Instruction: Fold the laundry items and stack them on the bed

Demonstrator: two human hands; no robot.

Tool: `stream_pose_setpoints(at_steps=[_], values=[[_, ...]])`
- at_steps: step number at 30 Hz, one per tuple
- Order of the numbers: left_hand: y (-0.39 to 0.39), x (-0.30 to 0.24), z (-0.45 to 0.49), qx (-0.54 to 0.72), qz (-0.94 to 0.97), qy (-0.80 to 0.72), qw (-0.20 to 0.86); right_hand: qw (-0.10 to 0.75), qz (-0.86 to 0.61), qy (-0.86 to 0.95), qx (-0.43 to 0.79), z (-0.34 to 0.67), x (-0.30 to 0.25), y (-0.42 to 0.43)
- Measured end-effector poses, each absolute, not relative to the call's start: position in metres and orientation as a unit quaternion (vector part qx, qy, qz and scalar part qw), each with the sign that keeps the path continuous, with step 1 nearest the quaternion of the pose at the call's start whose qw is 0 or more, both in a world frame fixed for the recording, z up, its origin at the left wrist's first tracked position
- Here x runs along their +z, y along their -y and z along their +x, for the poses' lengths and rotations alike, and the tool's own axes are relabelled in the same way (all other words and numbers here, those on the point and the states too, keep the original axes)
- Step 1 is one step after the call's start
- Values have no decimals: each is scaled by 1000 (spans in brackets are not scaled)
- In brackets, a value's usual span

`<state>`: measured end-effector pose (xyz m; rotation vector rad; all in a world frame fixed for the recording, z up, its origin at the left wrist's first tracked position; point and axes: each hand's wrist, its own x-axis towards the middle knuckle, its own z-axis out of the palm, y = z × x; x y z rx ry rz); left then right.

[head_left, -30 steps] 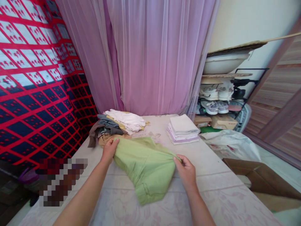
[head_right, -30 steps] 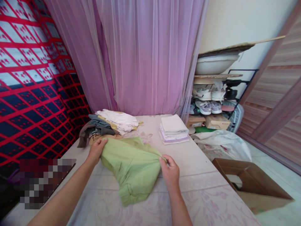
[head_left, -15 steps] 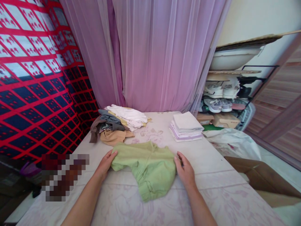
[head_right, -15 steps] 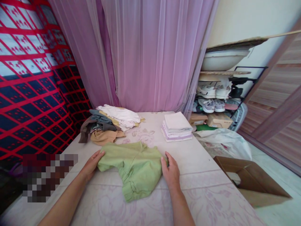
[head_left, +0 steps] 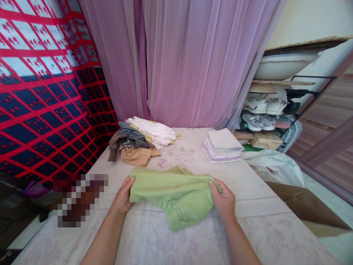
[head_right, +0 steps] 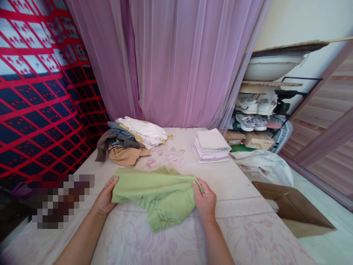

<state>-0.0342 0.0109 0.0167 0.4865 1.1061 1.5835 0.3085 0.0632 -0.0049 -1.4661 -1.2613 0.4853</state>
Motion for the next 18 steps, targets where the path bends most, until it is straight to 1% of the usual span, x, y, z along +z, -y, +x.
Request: stream_pose_setpoints(at_steps=[2,4,6,9,12,13,15,18], values=[[-11,18,-36,677,177,-470,537,584,-613,504,170,311,9,-61],[-11,19,-37,689,153,-469,530,601,-608,498,144,315,16,-62],[-10,19,-38,696,135,-458,536,581,-613,520,129,319,13,-65],[-9,20,-40,676,116,-435,584,528,-607,588,83,322,8,-73],[-9,18,-42,657,101,-413,623,477,-574,664,39,310,22,-85],[-9,17,-43,658,100,-408,625,440,-569,693,45,301,32,-90],[-9,15,-44,667,102,-398,621,338,-571,745,70,275,53,-104],[-10,14,-44,670,118,-387,622,132,-590,787,125,229,75,-127]])
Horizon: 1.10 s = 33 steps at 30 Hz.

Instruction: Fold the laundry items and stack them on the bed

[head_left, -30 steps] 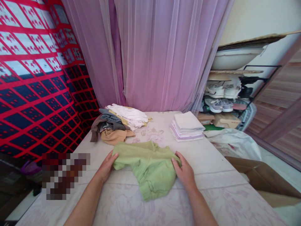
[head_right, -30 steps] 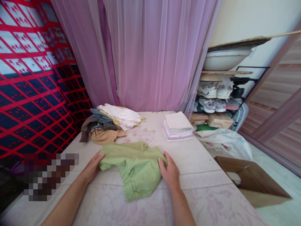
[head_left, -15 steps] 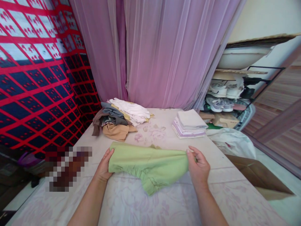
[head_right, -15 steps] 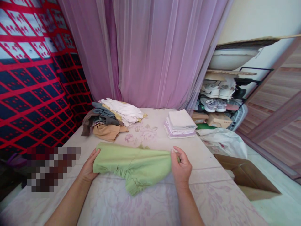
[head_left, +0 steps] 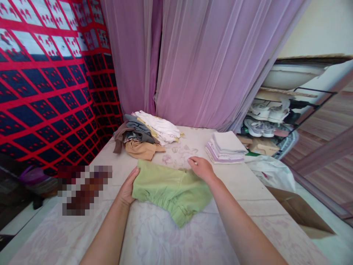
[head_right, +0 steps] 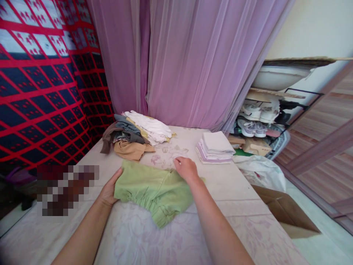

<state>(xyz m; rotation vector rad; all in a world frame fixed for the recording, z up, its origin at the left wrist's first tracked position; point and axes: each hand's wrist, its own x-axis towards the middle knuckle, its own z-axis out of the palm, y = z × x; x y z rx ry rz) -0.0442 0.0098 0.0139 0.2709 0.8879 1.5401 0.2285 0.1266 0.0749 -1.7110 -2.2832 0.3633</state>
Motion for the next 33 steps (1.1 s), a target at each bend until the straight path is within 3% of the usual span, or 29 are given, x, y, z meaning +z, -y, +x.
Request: stream_pose_setpoints(at_steps=[1,4,10,14,17,20,23,27,30,33], values=[[-10,14,-44,670,124,-382,624,72,-598,786,139,214,78,-133],[-9,15,-43,669,130,-372,630,3,-598,784,170,184,74,-146],[-7,12,-46,663,169,-347,641,10,-582,782,223,175,66,-151],[-6,15,-50,680,214,-334,616,147,-568,781,214,176,89,-163],[-5,36,-52,717,241,-355,549,296,-532,760,228,175,128,-177],[2,70,-52,762,296,-373,438,543,-356,683,335,182,177,-186],[14,100,-44,757,415,-385,326,644,-245,620,375,202,206,-184],[22,116,-24,587,612,-416,328,627,-328,587,394,244,170,-174],[22,111,-11,380,691,-432,437,544,-457,570,413,278,103,-160],[16,95,-6,225,690,-393,565,512,-545,523,409,303,41,-138]])
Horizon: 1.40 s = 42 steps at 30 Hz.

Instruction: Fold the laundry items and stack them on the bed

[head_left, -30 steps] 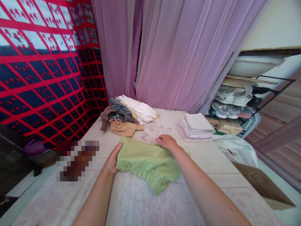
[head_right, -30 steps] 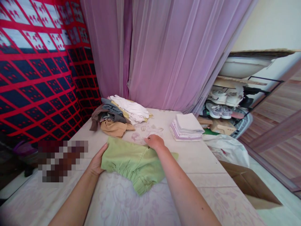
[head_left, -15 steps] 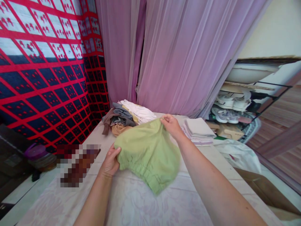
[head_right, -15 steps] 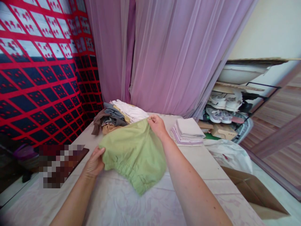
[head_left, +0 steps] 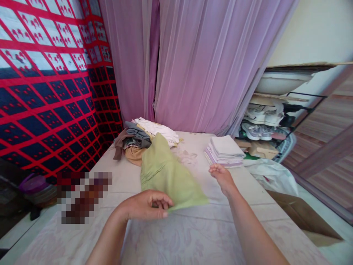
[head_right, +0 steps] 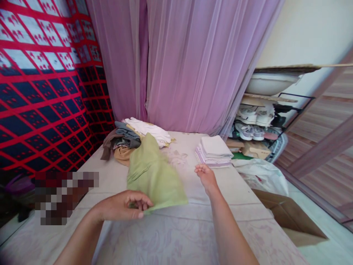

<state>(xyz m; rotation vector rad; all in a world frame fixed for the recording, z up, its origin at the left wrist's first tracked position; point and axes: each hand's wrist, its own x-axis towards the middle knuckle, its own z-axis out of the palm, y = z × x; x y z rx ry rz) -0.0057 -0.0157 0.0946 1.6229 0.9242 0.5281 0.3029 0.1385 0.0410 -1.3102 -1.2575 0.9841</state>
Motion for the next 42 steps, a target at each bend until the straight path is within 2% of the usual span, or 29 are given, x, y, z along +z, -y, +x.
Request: stream_pose_setpoints(at_steps=[3,5,7,10,14,20,23,25,27,29,32,34,36,39,42], values=[[5,73,-13,243,660,-424,571,457,-566,548,413,308,8,-111],[-4,58,-26,319,627,-531,472,414,-557,601,396,302,0,-90],[-12,44,-42,359,571,-664,323,363,-539,664,371,292,-3,-70],[-17,28,-59,311,522,-770,195,281,-536,748,273,277,-4,-46],[-16,23,-52,221,539,-801,140,191,-599,766,132,258,2,-36],[-16,26,-27,163,573,-800,68,77,-603,791,69,224,18,-43],[-20,21,-26,218,571,-787,76,83,-618,779,67,224,23,-46],[-23,20,-27,314,545,-768,122,114,-658,740,79,237,28,-46],[-23,23,-27,425,484,-731,226,160,-694,695,100,261,33,-44],[-20,30,-28,478,430,-675,361,197,-702,669,147,289,37,-36],[-9,43,-34,411,441,-596,531,146,-631,709,281,324,42,-21],[-1,50,-42,347,461,-571,584,89,-595,728,329,334,43,-19],[2,52,-49,322,459,-585,586,82,-618,727,287,332,42,-30],[-3,48,-52,358,411,-659,518,141,-674,705,171,312,36,-63],[-14,37,-45,438,335,-694,463,170,-635,725,205,288,28,-95]])
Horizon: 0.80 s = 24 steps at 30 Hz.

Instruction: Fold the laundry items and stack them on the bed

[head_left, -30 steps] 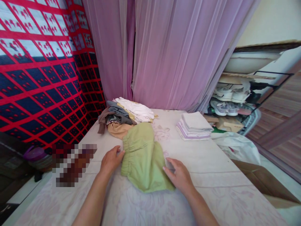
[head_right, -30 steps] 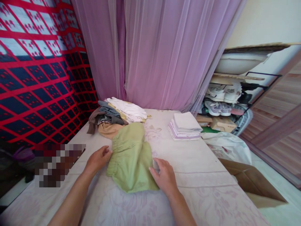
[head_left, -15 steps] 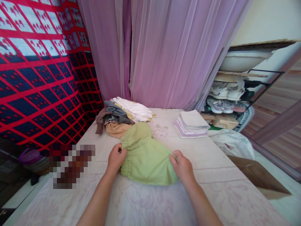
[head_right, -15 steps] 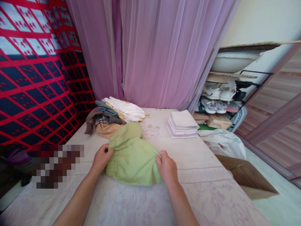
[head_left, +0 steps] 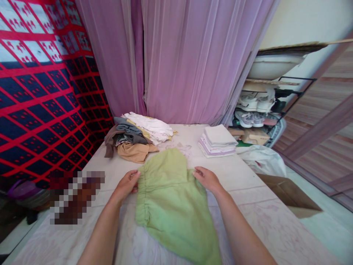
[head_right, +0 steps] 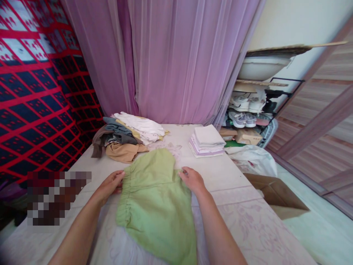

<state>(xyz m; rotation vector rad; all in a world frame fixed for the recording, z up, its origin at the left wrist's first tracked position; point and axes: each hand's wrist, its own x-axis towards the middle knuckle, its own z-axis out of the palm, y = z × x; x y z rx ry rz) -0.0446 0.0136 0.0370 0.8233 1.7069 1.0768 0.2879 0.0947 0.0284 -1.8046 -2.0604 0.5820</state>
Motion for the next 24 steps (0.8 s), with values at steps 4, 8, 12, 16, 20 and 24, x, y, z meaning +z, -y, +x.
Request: stream_pose_setpoints(at_steps=[4,8,12,16,20,24], values=[[-21,23,-35,520,313,-643,467,189,-617,719,256,273,24,-109],[-25,13,-29,532,381,-610,447,334,-692,624,144,287,23,-101],[-29,6,-25,464,440,-664,387,267,-757,581,136,308,11,-94],[-30,0,-25,447,444,-685,366,271,-748,585,155,319,1,-93],[-31,-3,-26,451,448,-667,390,243,-741,601,176,326,-2,-89],[-27,4,-20,344,524,-694,354,239,-683,648,237,330,-5,-80]])
